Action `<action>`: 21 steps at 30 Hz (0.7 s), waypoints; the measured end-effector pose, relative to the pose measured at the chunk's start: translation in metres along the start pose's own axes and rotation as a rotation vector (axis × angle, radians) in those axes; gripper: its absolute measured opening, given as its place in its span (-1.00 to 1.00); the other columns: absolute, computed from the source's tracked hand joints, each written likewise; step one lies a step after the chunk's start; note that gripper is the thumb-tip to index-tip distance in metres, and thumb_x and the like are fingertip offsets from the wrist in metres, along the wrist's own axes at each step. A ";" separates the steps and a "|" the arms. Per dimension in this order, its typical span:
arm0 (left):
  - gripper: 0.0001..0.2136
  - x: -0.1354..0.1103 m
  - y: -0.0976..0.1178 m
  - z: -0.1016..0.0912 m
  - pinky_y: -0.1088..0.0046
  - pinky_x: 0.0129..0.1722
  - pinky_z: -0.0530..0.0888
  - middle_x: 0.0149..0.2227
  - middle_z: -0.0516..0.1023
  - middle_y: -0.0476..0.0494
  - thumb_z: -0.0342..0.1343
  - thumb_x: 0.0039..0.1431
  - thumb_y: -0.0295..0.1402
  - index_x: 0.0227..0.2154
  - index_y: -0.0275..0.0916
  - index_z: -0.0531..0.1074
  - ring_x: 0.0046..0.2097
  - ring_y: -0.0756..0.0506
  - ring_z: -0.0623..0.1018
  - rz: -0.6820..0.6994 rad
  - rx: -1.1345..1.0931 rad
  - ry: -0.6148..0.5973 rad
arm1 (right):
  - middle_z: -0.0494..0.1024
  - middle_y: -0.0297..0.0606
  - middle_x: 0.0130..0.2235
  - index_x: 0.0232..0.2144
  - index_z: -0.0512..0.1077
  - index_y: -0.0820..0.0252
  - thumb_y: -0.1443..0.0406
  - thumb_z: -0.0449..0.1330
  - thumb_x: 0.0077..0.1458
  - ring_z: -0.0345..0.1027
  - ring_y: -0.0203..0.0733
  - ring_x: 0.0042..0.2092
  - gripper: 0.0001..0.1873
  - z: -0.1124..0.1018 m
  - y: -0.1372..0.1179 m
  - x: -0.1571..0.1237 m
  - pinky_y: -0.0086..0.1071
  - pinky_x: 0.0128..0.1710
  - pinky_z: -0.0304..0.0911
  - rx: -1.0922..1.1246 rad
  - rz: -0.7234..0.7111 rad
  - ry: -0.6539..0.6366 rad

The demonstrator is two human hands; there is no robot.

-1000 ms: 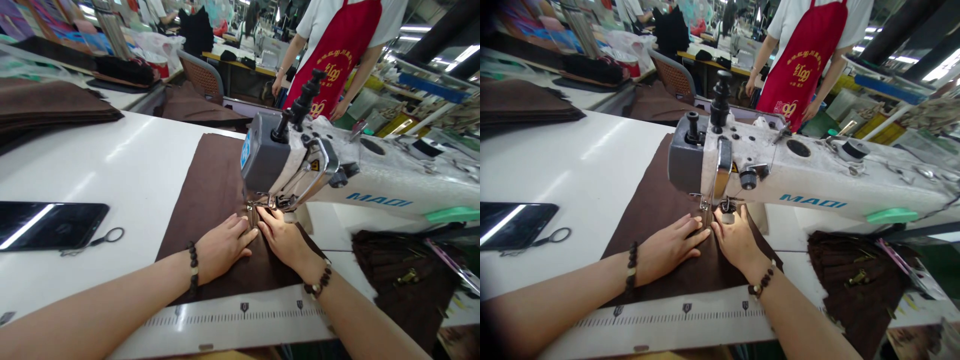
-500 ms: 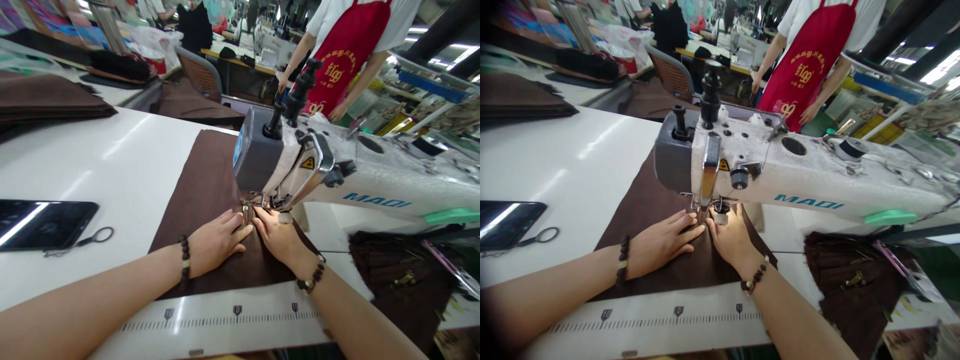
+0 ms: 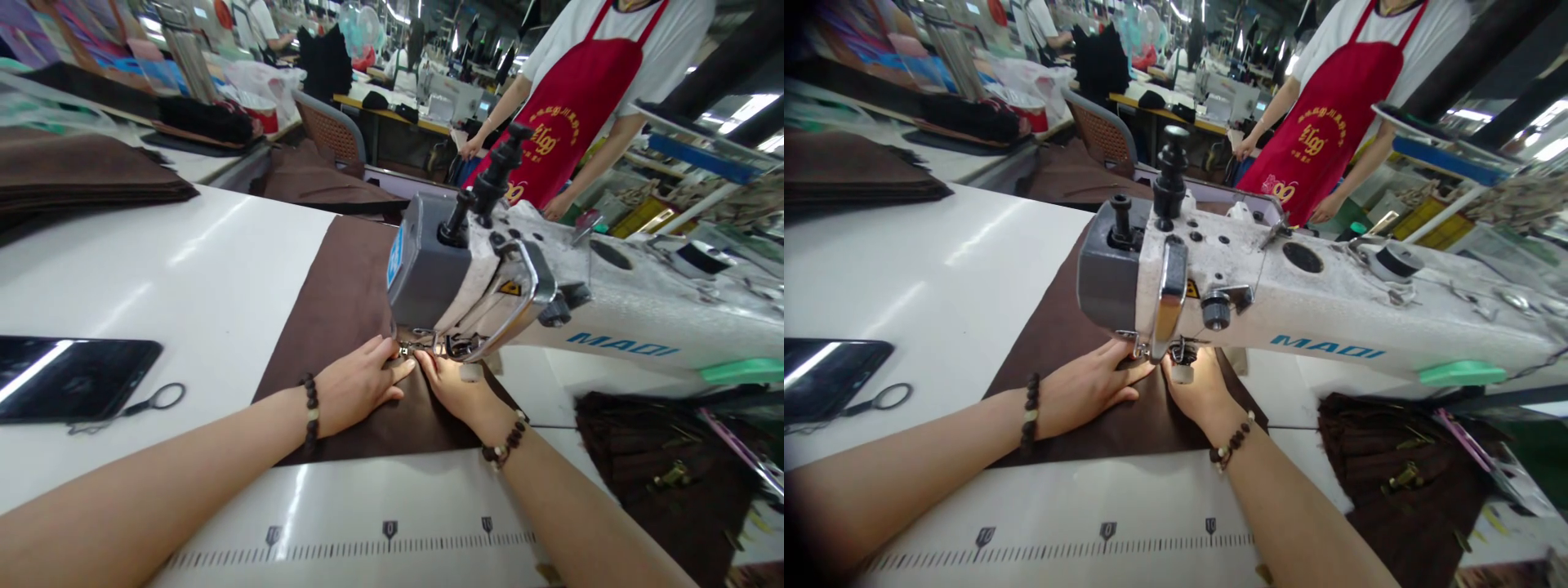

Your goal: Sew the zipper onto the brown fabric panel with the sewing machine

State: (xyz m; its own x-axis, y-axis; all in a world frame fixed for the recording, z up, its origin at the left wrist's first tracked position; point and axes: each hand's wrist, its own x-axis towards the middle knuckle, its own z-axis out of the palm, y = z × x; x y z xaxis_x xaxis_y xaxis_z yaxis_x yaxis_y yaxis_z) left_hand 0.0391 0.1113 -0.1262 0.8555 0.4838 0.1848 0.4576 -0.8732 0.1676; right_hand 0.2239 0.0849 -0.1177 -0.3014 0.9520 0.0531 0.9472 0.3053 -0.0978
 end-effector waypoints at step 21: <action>-0.67 0.002 -0.004 -0.003 0.28 -0.06 0.38 -0.16 0.33 -0.26 -0.01 0.19 -0.26 -0.04 -0.32 0.32 -0.09 -0.19 0.33 -0.002 0.000 -0.011 | 0.53 -0.10 -0.23 -0.24 0.47 0.25 0.44 -0.08 0.14 0.42 -0.10 -0.19 -0.68 -0.002 -0.001 0.004 -0.35 -0.19 0.25 0.037 0.009 -0.061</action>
State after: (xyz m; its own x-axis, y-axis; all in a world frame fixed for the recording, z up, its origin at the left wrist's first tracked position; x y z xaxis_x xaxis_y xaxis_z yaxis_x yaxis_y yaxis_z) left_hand 0.0387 0.1162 -0.1235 0.8573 0.4845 0.1739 0.4589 -0.8724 0.1681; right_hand 0.2220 0.0885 -0.1153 -0.2997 0.9540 -0.0090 0.9457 0.2959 -0.1349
